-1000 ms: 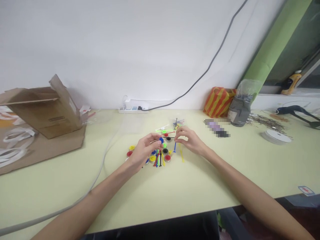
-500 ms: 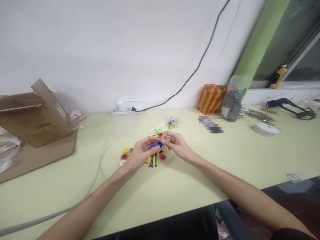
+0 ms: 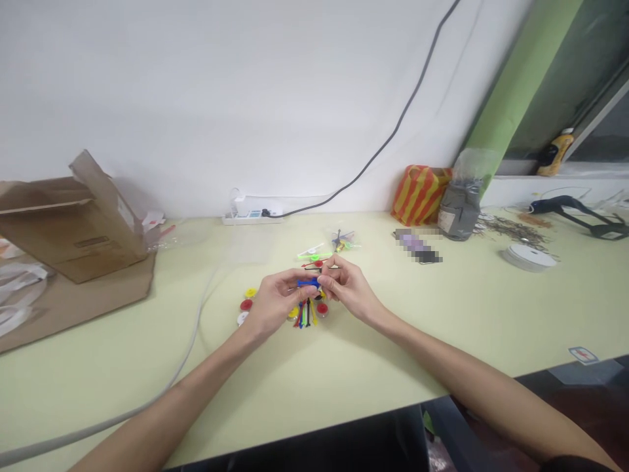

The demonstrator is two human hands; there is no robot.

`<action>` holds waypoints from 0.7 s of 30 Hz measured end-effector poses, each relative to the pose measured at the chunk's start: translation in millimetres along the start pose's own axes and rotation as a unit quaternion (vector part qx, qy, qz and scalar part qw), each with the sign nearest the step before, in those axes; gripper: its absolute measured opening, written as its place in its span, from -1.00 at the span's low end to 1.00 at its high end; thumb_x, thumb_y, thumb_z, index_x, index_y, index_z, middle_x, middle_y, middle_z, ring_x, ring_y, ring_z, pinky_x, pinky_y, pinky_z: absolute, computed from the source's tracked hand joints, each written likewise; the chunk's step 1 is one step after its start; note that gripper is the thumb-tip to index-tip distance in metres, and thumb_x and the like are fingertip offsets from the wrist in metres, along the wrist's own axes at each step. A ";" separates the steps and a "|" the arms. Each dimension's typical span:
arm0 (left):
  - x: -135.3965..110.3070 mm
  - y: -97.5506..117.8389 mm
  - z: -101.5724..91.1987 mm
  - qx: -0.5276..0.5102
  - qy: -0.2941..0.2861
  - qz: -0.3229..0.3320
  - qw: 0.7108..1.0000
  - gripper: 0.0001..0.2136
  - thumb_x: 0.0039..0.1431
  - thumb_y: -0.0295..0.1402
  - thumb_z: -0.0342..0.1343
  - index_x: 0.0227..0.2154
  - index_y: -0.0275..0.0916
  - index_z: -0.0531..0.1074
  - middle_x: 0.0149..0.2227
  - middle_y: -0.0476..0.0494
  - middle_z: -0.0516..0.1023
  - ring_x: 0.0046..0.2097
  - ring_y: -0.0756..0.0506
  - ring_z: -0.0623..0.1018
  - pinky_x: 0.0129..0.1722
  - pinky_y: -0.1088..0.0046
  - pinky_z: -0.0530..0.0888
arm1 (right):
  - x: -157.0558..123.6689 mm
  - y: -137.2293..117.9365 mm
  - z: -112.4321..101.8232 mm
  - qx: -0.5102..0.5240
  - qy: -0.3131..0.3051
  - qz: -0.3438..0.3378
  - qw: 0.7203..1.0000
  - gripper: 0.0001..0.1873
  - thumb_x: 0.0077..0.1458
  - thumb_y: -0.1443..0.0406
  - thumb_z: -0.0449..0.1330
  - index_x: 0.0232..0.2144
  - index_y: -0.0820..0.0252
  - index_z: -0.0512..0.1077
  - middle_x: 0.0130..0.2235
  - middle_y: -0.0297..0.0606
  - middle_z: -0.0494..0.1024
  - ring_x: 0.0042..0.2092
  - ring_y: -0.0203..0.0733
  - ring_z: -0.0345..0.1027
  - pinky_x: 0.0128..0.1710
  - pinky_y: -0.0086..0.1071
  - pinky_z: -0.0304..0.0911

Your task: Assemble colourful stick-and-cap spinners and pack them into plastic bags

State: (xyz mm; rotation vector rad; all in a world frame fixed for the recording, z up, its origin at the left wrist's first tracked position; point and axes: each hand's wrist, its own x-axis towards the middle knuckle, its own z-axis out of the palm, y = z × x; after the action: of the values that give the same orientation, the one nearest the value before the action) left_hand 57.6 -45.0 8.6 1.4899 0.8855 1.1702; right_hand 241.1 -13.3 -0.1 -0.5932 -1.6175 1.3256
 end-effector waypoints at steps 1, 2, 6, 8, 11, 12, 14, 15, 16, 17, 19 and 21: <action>-0.4 -0.3 -0.3 0.000 0.003 0.000 1.000 -0.70 0.08 -0.25 0.34 -0.12 -0.23 0.59 -0.18 -0.20 0.66 -0.18 -0.19 0.64 -0.11 0.27 0.58 | -0.4 -0.8 0.8 0.001 -0.002 0.006 1.000 -0.53 0.14 -0.09 0.28 -0.33 0.12 0.23 -0.62 -0.48 0.35 -0.61 -0.34 0.14 -0.59 -0.49 -0.01; -0.8 -0.5 -0.4 0.000 0.006 -0.001 1.000 -0.69 0.07 -0.25 0.35 -0.12 -0.22 0.59 -0.19 -0.20 0.67 -0.19 -0.19 0.64 -0.12 0.26 0.58 | -0.9 -1.3 1.5 0.005 -0.006 0.012 1.000 -0.53 0.14 -0.10 0.27 -0.33 0.12 0.22 -0.62 -0.49 0.34 -0.63 -0.34 0.12 -0.61 -0.50 -0.04; -2.4 0.2 -0.3 -0.007 -0.001 0.007 1.000 -0.69 0.04 -0.25 0.37 -0.14 -0.20 0.60 -0.21 -0.18 0.67 -0.19 -0.21 0.65 -0.14 0.25 0.58 | -3.1 -1.0 5.2 0.019 -0.027 0.015 0.999 -0.53 0.17 -0.10 0.25 -0.32 0.11 0.20 -0.64 -0.50 0.33 -0.66 -0.36 0.08 -0.64 -0.51 -0.07; -3.0 1.6 0.3 -0.005 -0.004 0.007 1.000 -0.70 0.03 -0.25 0.38 -0.15 -0.20 0.61 -0.22 -0.18 0.67 -0.19 -0.21 0.64 -0.14 0.25 0.58 | -3.6 -0.1 6.7 0.015 -0.028 0.012 0.999 -0.53 0.18 -0.10 0.23 -0.32 0.10 0.20 -0.63 -0.50 0.32 -0.65 -0.35 0.09 -0.64 -0.50 -0.04; -3.1 3.9 2.1 0.010 0.006 0.004 1.000 -0.71 0.03 -0.24 0.37 -0.17 -0.21 0.61 -0.19 -0.19 0.66 -0.18 -0.20 0.63 -0.13 0.26 0.58 | -1.2 -1.3 1.5 -0.019 -0.029 0.005 0.999 -0.54 0.20 -0.10 0.21 -0.32 0.11 0.21 -0.59 -0.48 0.33 -0.60 -0.31 0.18 -0.59 -0.47 0.05; -2.9 4.6 2.9 0.016 0.013 0.006 1.000 -0.71 0.04 -0.23 0.36 -0.17 -0.21 0.60 -0.18 -0.19 0.65 -0.16 -0.20 0.62 -0.12 0.26 0.57 | 0.6 -2.7 -3.8 -0.043 -0.029 -0.004 0.999 -0.57 0.21 -0.08 0.22 -0.31 0.12 0.23 -0.54 -0.44 0.37 -0.55 -0.29 0.24 -0.54 -0.46 0.11; -2.2 6.0 4.1 0.028 0.031 0.020 0.999 -0.71 0.04 -0.23 0.36 -0.18 -0.21 0.59 -0.15 -0.20 0.64 -0.11 -0.19 0.60 -0.09 0.27 0.56 | 5.1 -6.3 -20.7 -0.117 -0.031 -0.029 0.992 -0.65 0.24 0.01 0.22 -0.27 0.15 0.30 -0.41 -0.35 0.46 -0.39 -0.24 0.36 -0.41 -0.42 0.20; -1.6 6.5 4.3 0.032 0.040 0.029 0.998 -0.71 0.03 -0.24 0.37 -0.18 -0.21 0.59 -0.14 -0.19 0.63 -0.09 -0.19 0.59 -0.07 0.28 0.56 | 7.4 -8.1 -31.7 -0.163 -0.035 -0.039 0.985 -0.72 0.25 0.07 0.21 -0.24 0.16 0.34 -0.35 -0.30 0.49 -0.32 -0.21 0.38 -0.35 -0.41 0.22; -1.0 7.0 4.1 0.034 0.049 0.036 0.998 -0.70 0.01 -0.25 0.38 -0.19 -0.22 0.58 -0.14 -0.19 0.62 -0.09 -0.18 0.59 -0.07 0.29 0.55 | 9.5 -9.4 -43.8 -0.210 -0.047 -0.043 0.976 -0.78 0.26 0.13 0.20 -0.24 0.18 0.38 -0.32 -0.28 0.51 -0.28 -0.20 0.38 -0.32 -0.40 0.22; -0.2 7.3 3.3 0.036 0.060 0.039 0.997 -0.70 0.00 -0.25 0.38 -0.19 -0.22 0.57 -0.16 -0.18 0.61 -0.10 -0.17 0.59 -0.07 0.29 0.55 | 11.3 -10.2 -56.3 -0.255 -0.070 -0.040 0.964 -0.83 0.25 0.20 0.20 -0.27 0.19 0.42 -0.31 -0.26 0.52 -0.27 -0.19 0.37 -0.30 -0.39 0.22; 1.7 7.1 0.4 0.041 0.082 0.032 0.995 -0.69 0.00 -0.24 0.38 -0.21 -0.23 0.54 -0.20 -0.16 0.59 -0.17 -0.14 0.59 -0.10 0.30 0.54 | 13.3 -10.0 -79.4 -0.308 -0.134 -0.016 0.942 -0.90 0.20 0.31 0.19 -0.30 0.22 0.50 -0.29 -0.24 0.54 -0.27 -0.19 0.36 -0.29 -0.38 0.21; 3.9 5.4 -3.8 0.042 0.107 0.018 0.993 -0.71 0.03 -0.23 0.35 -0.21 -0.23 0.51 -0.24 -0.14 0.57 -0.23 -0.11 0.58 -0.14 0.31 0.54 | 13.7 -8.4 -96.6 -0.328 -0.182 0.015 0.927 -0.88 0.15 0.36 0.19 -0.30 0.22 0.55 -0.25 -0.22 0.56 -0.27 -0.19 0.36 -0.30 -0.37 0.22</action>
State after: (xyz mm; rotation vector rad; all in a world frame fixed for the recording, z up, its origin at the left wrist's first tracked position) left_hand 54.8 -41.7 14.9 1.4713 1.0676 1.3536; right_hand 320.8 42.5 11.1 -0.7956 -2.3972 0.9259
